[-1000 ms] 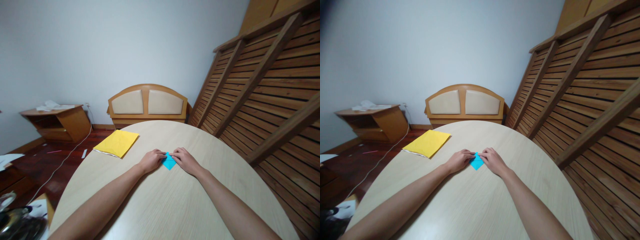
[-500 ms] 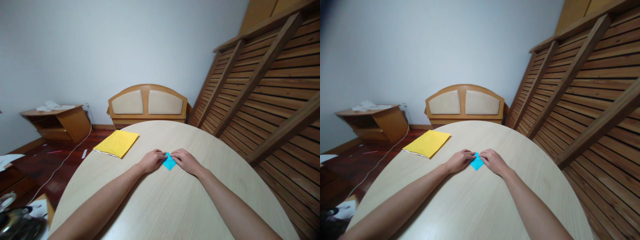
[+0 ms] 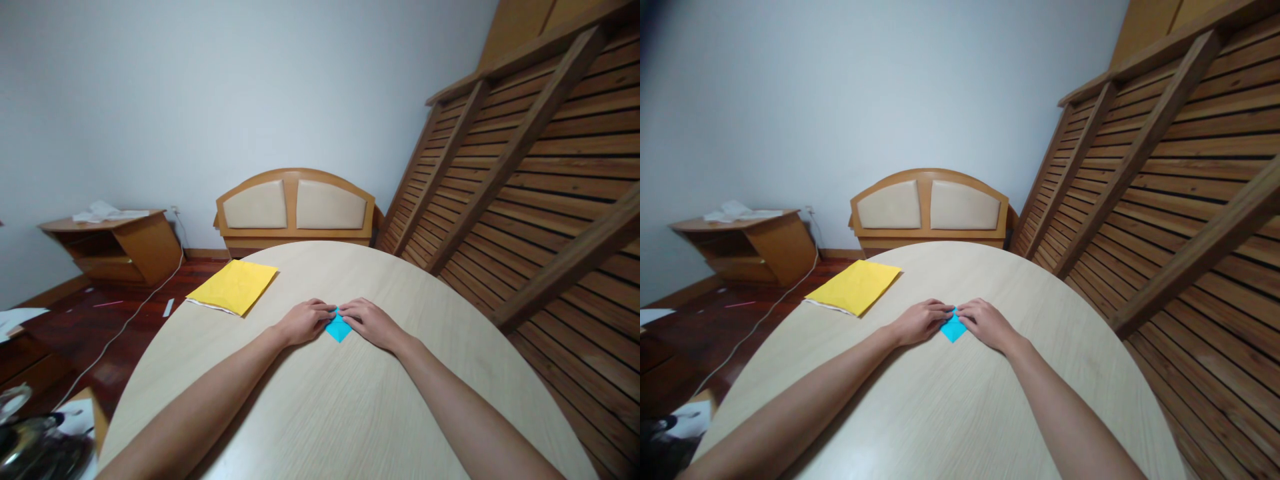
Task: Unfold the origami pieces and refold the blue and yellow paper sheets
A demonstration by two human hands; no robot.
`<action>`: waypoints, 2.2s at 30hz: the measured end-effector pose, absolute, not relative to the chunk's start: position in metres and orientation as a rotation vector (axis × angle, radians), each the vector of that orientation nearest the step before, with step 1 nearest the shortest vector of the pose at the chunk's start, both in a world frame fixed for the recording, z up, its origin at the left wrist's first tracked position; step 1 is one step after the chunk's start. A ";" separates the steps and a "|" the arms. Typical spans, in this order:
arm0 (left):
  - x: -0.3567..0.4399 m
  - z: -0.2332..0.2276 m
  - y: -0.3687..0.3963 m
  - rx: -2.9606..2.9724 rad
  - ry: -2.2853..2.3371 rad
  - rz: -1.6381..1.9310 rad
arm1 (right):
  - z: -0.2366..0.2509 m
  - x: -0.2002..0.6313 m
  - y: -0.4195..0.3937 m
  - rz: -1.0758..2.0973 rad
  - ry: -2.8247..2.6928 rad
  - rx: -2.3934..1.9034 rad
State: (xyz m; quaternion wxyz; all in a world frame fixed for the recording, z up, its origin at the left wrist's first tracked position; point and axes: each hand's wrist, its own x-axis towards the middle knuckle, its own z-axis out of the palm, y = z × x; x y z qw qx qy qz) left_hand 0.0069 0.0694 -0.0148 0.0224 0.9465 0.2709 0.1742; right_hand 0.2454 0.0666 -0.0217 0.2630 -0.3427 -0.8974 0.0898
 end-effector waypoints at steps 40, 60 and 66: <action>-0.003 -0.009 0.075 2.876 0.864 0.510 | 0.008 0.228 0.035 0.145 -2.671 -0.829; 0.000 -0.012 0.070 2.905 0.988 0.498 | -0.001 0.243 0.052 0.100 -2.498 -1.104; 0.001 -0.010 0.067 2.904 0.995 0.486 | -0.004 0.250 0.058 0.058 -2.491 -1.202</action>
